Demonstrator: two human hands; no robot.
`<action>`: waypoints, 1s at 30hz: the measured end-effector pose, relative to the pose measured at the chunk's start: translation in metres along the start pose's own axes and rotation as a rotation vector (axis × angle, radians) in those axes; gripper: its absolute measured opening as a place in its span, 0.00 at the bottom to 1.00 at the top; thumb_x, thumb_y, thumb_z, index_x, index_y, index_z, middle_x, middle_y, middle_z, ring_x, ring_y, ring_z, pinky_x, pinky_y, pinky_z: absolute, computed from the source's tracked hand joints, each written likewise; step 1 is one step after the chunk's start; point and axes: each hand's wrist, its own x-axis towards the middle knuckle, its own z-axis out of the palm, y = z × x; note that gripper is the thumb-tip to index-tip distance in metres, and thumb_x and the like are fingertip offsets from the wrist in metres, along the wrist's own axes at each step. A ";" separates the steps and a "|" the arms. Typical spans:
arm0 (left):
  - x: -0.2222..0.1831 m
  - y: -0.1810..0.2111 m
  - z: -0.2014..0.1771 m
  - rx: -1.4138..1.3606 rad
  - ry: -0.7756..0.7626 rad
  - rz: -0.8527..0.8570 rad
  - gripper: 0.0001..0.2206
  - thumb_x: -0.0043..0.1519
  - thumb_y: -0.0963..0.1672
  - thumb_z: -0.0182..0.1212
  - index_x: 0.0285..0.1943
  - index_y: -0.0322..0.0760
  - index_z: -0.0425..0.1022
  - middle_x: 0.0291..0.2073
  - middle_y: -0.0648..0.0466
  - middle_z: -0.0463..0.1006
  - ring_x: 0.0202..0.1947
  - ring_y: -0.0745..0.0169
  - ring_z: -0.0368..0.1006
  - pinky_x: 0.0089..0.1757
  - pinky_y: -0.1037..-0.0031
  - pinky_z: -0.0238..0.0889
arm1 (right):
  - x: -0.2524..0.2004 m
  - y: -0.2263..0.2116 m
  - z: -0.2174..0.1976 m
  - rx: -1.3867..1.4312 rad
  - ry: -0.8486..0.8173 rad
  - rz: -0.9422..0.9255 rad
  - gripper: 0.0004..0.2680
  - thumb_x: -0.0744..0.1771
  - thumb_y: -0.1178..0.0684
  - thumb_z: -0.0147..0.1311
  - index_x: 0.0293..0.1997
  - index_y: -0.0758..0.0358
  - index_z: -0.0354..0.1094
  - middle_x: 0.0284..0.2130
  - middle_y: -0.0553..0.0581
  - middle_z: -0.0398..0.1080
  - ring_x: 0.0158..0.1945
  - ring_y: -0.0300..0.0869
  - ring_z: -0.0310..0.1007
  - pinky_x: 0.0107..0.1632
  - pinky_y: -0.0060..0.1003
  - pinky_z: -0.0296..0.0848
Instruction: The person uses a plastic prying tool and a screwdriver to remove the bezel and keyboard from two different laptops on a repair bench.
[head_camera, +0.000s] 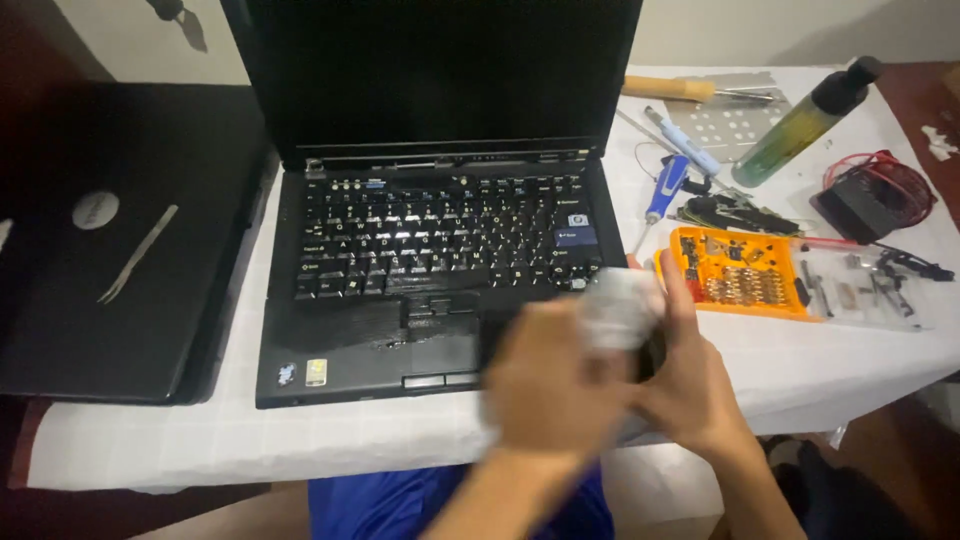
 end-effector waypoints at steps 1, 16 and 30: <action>0.001 -0.012 -0.027 0.000 0.001 -0.002 0.19 0.56 0.49 0.55 0.57 0.46 0.74 0.48 0.49 0.78 0.46 0.42 0.75 0.41 0.52 0.69 | -0.001 -0.005 0.000 -0.001 -0.002 0.000 0.54 0.50 0.54 0.73 0.79 0.54 0.24 0.74 0.51 0.55 0.72 0.41 0.61 0.64 0.40 0.61; -0.017 -0.019 -0.001 0.290 0.282 0.484 0.24 0.47 0.46 0.64 0.57 0.43 0.76 0.49 0.44 0.73 0.48 0.40 0.68 0.50 0.51 0.58 | -0.004 0.001 0.004 0.098 -0.005 -0.209 0.56 0.49 0.59 0.77 0.78 0.58 0.24 0.76 0.60 0.47 0.78 0.43 0.46 0.72 0.40 0.51; -0.050 -0.097 -0.153 0.377 0.765 0.001 0.30 0.58 0.45 0.80 0.63 0.18 0.75 0.41 0.32 0.82 0.35 0.39 0.80 0.36 0.58 0.73 | -0.009 -0.023 0.005 -0.017 0.035 -0.098 0.54 0.48 0.55 0.78 0.78 0.59 0.31 0.75 0.56 0.51 0.75 0.43 0.53 0.71 0.40 0.53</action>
